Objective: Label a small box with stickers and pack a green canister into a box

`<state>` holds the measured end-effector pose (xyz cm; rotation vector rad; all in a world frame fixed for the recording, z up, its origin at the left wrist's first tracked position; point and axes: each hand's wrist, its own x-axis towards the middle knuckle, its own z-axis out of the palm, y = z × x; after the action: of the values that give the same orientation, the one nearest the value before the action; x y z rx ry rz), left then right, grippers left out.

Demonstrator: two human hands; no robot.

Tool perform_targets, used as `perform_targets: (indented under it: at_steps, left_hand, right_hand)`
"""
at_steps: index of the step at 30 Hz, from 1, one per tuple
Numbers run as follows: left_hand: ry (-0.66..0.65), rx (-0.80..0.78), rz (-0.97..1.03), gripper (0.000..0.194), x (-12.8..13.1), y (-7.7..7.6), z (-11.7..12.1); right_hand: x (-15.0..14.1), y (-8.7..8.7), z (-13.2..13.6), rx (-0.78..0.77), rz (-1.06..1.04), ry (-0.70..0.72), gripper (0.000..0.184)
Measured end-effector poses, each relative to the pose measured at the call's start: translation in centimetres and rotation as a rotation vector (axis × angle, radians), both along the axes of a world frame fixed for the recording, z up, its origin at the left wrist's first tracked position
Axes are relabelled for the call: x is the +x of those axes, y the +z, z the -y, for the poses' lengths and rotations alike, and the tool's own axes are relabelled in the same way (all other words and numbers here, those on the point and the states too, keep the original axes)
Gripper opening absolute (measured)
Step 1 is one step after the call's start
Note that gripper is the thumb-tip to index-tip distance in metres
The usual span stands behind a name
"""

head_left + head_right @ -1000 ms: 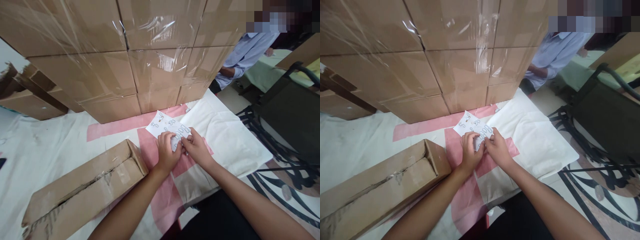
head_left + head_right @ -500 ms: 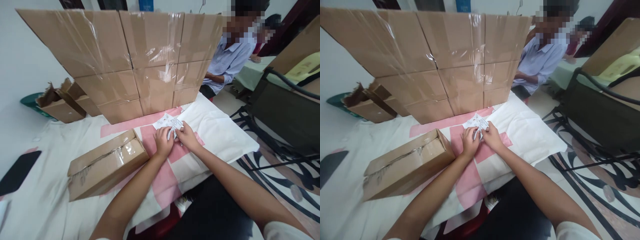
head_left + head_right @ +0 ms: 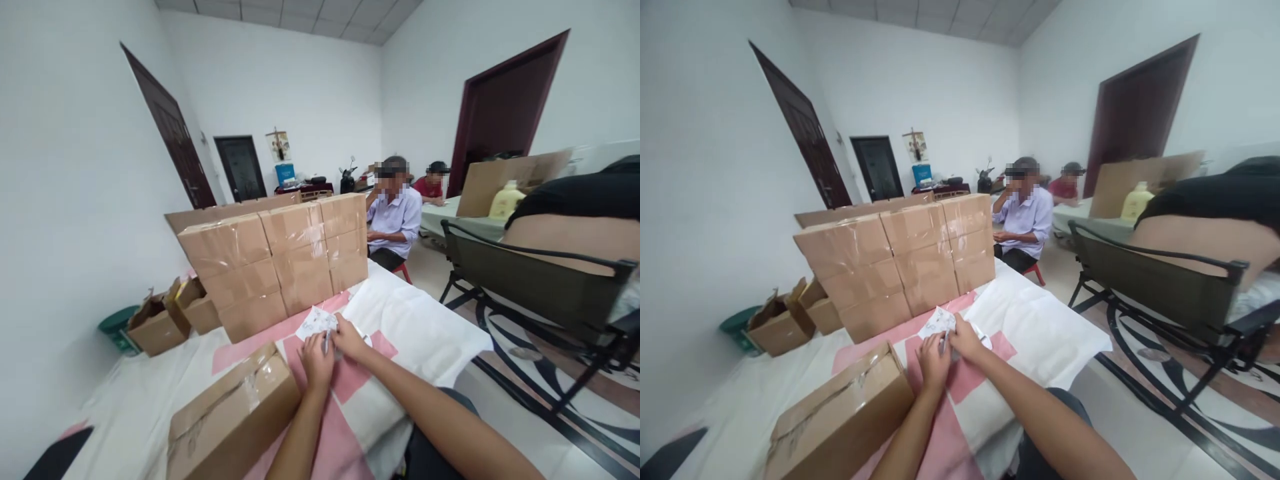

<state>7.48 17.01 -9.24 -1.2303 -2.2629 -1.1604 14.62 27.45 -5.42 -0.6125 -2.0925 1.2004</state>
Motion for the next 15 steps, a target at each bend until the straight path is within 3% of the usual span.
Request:
perform_targets:
  at_steps: [15]
  left_hand:
    - [0.030,-0.219,-0.037,0.033,0.2,0.6,0.3]
  right_hand:
    - [-1.1,-3.1,1.4,-0.026,0.026,-0.238,0.020]
